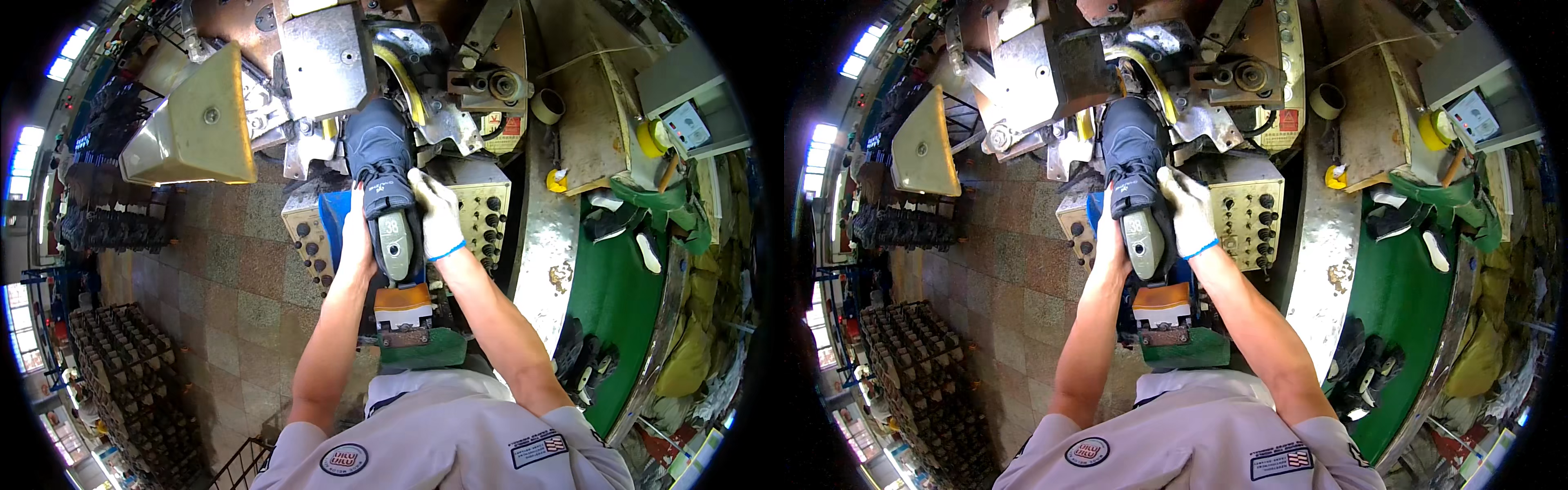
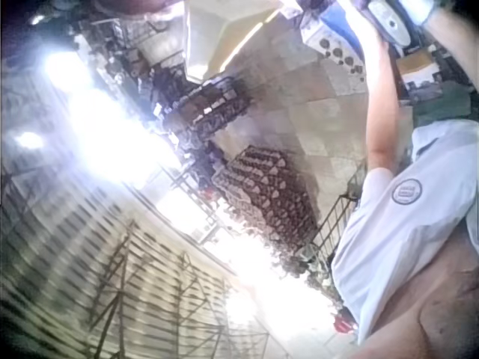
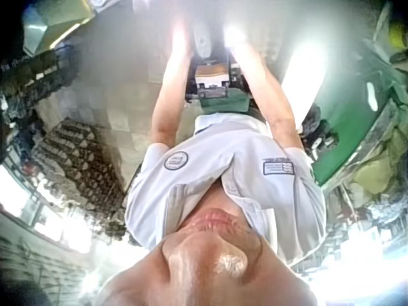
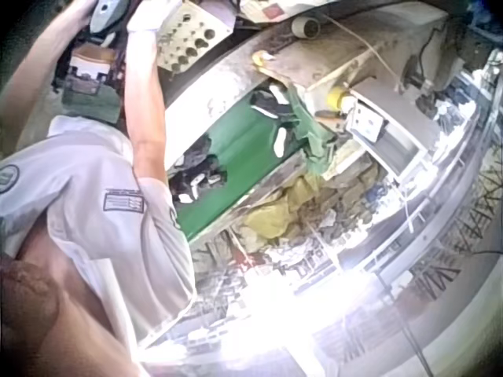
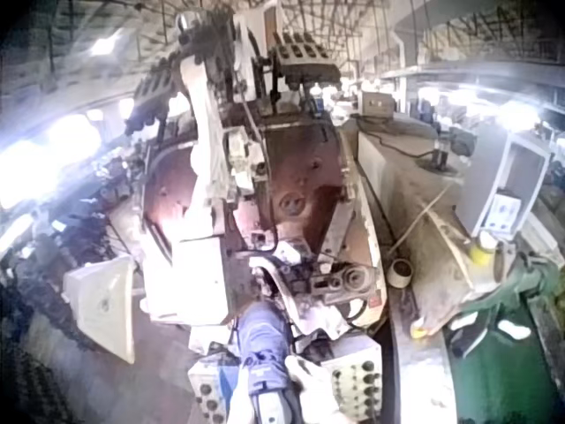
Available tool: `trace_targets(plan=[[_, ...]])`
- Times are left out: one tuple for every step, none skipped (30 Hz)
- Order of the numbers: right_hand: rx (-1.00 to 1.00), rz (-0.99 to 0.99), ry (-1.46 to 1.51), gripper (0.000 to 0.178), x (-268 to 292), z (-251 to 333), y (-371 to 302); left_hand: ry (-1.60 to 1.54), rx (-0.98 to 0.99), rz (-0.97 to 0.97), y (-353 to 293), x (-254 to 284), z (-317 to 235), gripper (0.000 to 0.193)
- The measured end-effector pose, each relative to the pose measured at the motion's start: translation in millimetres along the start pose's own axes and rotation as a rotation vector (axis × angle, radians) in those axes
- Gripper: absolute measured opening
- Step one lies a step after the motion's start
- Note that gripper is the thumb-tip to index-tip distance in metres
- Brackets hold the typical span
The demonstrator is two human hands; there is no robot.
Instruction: The person places shoes onto a lasting machine and uses its controls to shape the footwear, then places the lasted shoes onto a conveyor belt.
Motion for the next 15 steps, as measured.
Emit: trace_targets(plan=[[0.004,0.009,0.054,0.041,0,3,-1,-0.032,0.007,0.024,3,2,3,0.044],[-0.004,0.015,0.046,0.041,5,-2,0,0.02,-0.008,0.006,2,6,5,0.045],[-0.012,-0.005,0.095,0.038,3,-10,2,0.06,-0.02,0.003,5,9,-1,0.046],[-0.02,-0.025,0.145,0.035,-1,-20,3,0.099,-0.033,0.0,9,13,-9,0.046],[-0.028,-0.043,0.194,0.032,-4,-29,4,0.138,-0.046,-0.002,12,17,-16,0.047],[-0.036,-0.074,0.223,0.031,-7,-30,2,0.188,-0.015,-0.02,11,20,-18,0.05],[-0.046,-0.067,0.232,0.035,-7,-28,-1,0.213,-0.017,-0.035,11,21,-19,0.05],[-0.057,-0.059,0.242,0.039,-8,-26,-3,0.239,-0.019,-0.051,11,21,-19,0.051],[-0.062,-0.052,0.254,0.043,-8,-24,-4,0.269,-0.023,-0.062,10,19,-21,0.052],[-0.077,-0.057,0.261,0.042,-6,-27,-3,0.268,-0.105,-0.07,7,14,-19,0.052],[-0.081,-0.062,0.237,0.041,-4,-27,-2,0.248,-0.093,-0.073,3,8,-17,0.053],[-0.086,-0.064,0.216,0.041,-3,-27,-1,0.228,-0.085,-0.08,-4,0,-19,0.055],[-0.092,-0.065,0.195,0.041,-1,-26,0,0.208,-0.077,-0.086,-6,-3,-20,0.057],[-0.082,-0.07,0.187,0.039,0,-25,-1,0.199,-0.051,-0.072,2,5,-15,0.057],[-0.072,-0.072,0.18,0.037,-1,-22,-1,0.222,-0.049,-0.056,3,3,-16,0.057]])
Point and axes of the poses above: each hand's wrist, its own y-axis towards the middle knuckle, its own x-axis out of the back of the hand, z = x × y, the point moved 2 cm from there along y, towards the middle knuckle, and after that the axes turned 11 degrees about x, right-handed, at the moved point
